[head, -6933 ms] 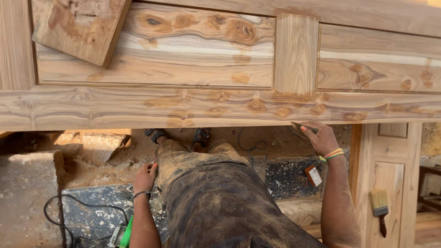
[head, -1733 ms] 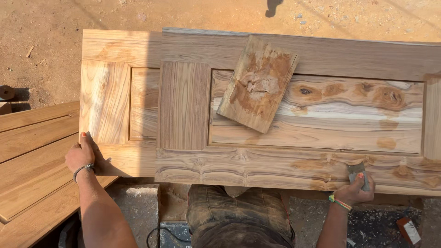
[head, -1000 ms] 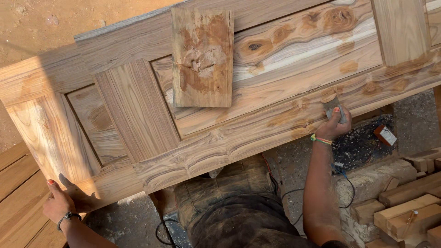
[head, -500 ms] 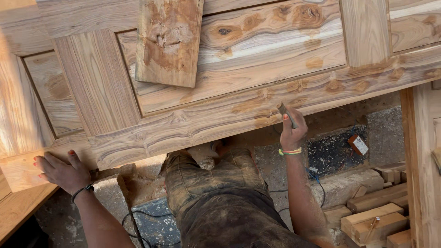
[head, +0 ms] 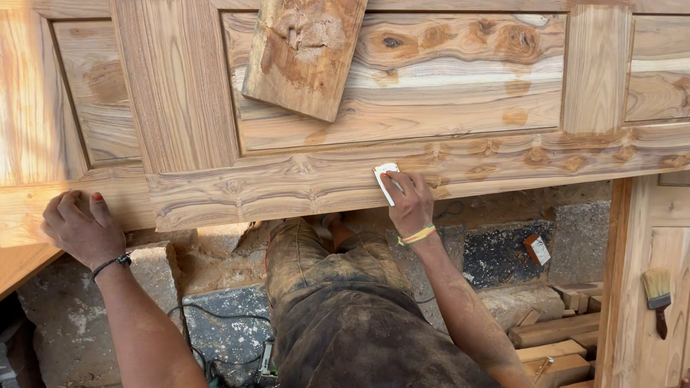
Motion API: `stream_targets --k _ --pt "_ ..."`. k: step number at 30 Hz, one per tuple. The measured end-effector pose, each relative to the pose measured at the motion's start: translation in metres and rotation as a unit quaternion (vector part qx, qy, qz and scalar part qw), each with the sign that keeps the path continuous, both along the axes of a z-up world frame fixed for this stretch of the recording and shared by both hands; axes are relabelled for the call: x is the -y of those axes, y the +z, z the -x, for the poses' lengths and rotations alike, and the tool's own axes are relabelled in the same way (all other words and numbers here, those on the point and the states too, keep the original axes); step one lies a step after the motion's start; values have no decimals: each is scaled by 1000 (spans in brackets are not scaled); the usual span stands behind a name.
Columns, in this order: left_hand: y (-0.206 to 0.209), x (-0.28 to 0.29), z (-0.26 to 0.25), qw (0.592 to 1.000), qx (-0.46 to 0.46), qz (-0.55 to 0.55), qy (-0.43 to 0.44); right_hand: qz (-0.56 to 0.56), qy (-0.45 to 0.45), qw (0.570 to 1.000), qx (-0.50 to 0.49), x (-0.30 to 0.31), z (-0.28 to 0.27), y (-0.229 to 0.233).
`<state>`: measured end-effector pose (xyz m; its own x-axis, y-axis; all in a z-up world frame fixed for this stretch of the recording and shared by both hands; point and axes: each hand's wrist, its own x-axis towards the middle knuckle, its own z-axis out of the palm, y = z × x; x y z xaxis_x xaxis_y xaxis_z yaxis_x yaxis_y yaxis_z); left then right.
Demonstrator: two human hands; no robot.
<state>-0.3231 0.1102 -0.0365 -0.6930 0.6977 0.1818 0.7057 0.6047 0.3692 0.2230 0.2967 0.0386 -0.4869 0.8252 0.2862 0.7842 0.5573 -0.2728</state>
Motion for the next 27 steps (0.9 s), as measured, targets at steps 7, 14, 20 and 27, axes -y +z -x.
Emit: stream_targets --k 7,14,20,27 --pt "16 -47 35 989 138 -28 49 27 -40 996 72 -6 12 22" --pt "-32 -22 50 999 -13 -24 -25 9 -63 993 100 9 45 22" --pt "-23 -25 48 999 -33 1 -24 10 -43 992 115 -6 43 28" --pt "10 -40 42 1000 -13 -18 -10 32 -58 994 89 20 69 29"
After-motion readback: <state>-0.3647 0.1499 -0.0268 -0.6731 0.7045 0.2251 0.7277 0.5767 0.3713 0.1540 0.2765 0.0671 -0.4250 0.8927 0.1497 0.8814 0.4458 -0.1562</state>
